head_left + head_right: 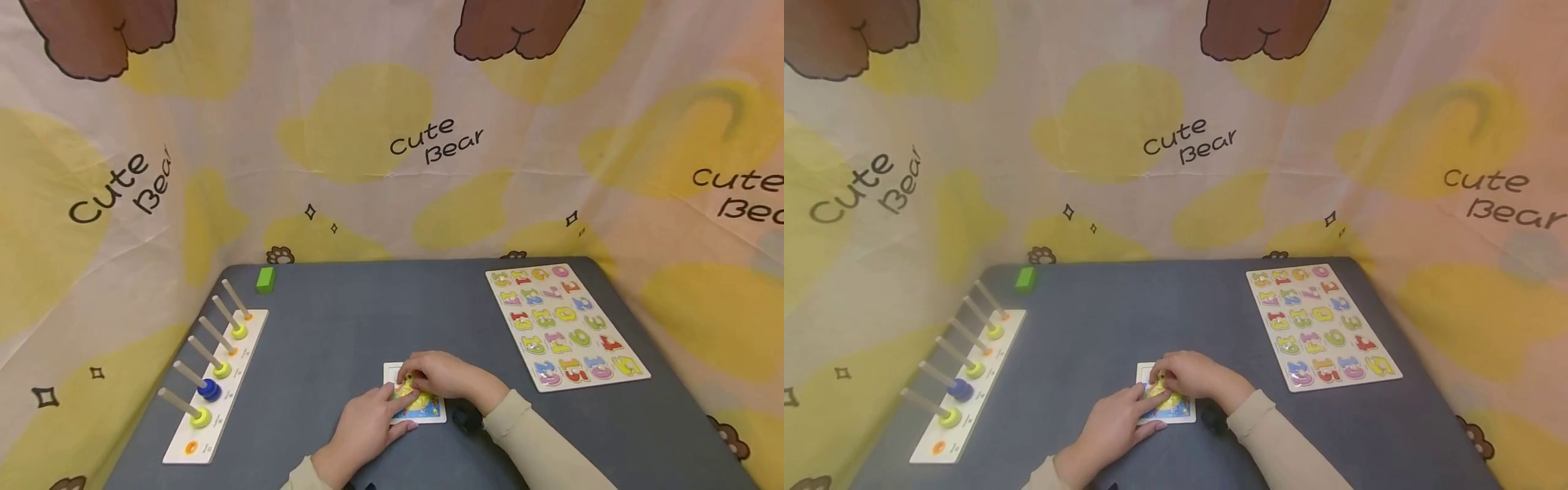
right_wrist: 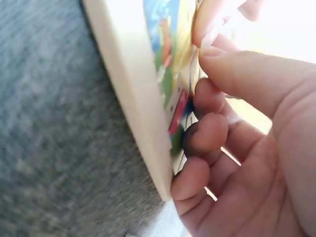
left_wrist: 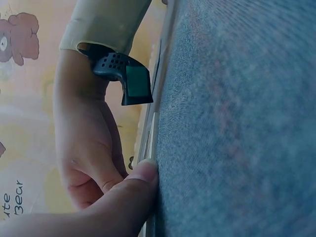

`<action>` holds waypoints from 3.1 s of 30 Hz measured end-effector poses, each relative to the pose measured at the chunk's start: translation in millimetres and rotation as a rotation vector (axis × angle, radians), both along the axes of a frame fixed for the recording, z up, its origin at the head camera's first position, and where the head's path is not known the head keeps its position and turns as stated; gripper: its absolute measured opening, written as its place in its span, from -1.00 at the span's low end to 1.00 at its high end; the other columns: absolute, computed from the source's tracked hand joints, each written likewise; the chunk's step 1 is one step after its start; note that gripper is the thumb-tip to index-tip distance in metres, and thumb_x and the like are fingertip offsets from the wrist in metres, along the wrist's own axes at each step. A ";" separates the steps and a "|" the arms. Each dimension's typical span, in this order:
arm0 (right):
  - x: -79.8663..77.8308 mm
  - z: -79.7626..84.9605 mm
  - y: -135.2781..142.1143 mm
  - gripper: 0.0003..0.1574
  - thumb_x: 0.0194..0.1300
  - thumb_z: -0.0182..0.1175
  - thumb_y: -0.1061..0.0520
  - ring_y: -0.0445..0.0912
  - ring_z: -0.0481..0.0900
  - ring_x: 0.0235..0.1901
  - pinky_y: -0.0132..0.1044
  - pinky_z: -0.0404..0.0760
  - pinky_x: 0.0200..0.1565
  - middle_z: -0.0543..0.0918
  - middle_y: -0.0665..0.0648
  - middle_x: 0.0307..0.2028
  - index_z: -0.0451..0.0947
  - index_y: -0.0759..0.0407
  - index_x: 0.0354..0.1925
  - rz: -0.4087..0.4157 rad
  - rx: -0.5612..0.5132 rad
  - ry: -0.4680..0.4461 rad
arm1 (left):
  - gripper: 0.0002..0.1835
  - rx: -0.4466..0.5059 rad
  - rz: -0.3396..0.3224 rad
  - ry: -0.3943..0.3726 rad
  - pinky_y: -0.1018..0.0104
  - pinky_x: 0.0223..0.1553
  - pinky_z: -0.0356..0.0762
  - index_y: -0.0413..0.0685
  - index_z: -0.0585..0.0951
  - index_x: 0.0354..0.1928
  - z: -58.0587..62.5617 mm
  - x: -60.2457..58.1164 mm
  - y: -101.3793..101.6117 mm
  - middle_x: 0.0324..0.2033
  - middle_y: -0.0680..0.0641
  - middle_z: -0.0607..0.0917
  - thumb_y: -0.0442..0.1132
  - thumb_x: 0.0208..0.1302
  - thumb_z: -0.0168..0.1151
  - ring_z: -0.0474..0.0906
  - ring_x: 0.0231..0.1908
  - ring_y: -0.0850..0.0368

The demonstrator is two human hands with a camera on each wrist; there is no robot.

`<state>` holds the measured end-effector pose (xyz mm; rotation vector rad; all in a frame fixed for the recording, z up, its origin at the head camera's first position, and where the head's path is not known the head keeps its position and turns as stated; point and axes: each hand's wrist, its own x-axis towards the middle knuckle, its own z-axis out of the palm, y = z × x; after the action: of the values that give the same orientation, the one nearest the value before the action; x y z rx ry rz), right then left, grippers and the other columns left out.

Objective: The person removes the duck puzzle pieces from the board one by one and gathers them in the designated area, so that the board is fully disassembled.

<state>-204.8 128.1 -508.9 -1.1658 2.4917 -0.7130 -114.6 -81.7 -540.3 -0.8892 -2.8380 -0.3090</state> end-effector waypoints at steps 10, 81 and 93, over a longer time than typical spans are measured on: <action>-0.2 1.0 -3.0 -0.70 0.47 0.32 0.19 -0.24 0.39 -0.45 -0.37 0.44 -0.33 0.54 -0.12 -0.29 0.74 -0.04 0.11 -0.062 0.026 0.046 | -0.46 0.004 -0.003 -0.027 0.38 -0.54 0.33 0.42 0.67 0.32 3.2 -2.3 -1.8 -0.38 0.13 0.45 0.29 0.35 0.33 0.28 -0.53 0.30; 8.2 19.3 116.3 -0.75 0.06 0.62 0.29 -0.07 0.65 -0.21 -0.11 0.68 -0.09 0.63 -0.04 -0.25 0.84 0.05 -0.27 -0.192 0.108 0.260 | -0.43 0.028 0.028 -0.027 0.40 -0.54 0.17 0.42 0.65 0.34 2.0 -1.6 -1.1 -0.41 0.13 0.38 0.29 0.33 0.37 0.14 -0.54 0.28; 10.0 39.2 51.3 -0.83 0.27 0.50 0.24 -0.16 0.59 -0.27 -0.23 0.63 -0.20 0.62 -0.06 -0.22 0.83 0.09 -0.14 -0.138 0.015 0.268 | -0.43 0.020 0.043 -0.042 0.41 -0.57 0.13 0.44 0.65 0.34 -0.8 -0.4 -3.0 -0.43 0.14 0.37 0.32 0.33 0.35 0.10 -0.57 0.30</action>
<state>-194.8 179.4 -469.7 -1.1593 2.8166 -0.6062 -115.0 -84.7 -541.1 -0.8256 -2.8826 -0.3548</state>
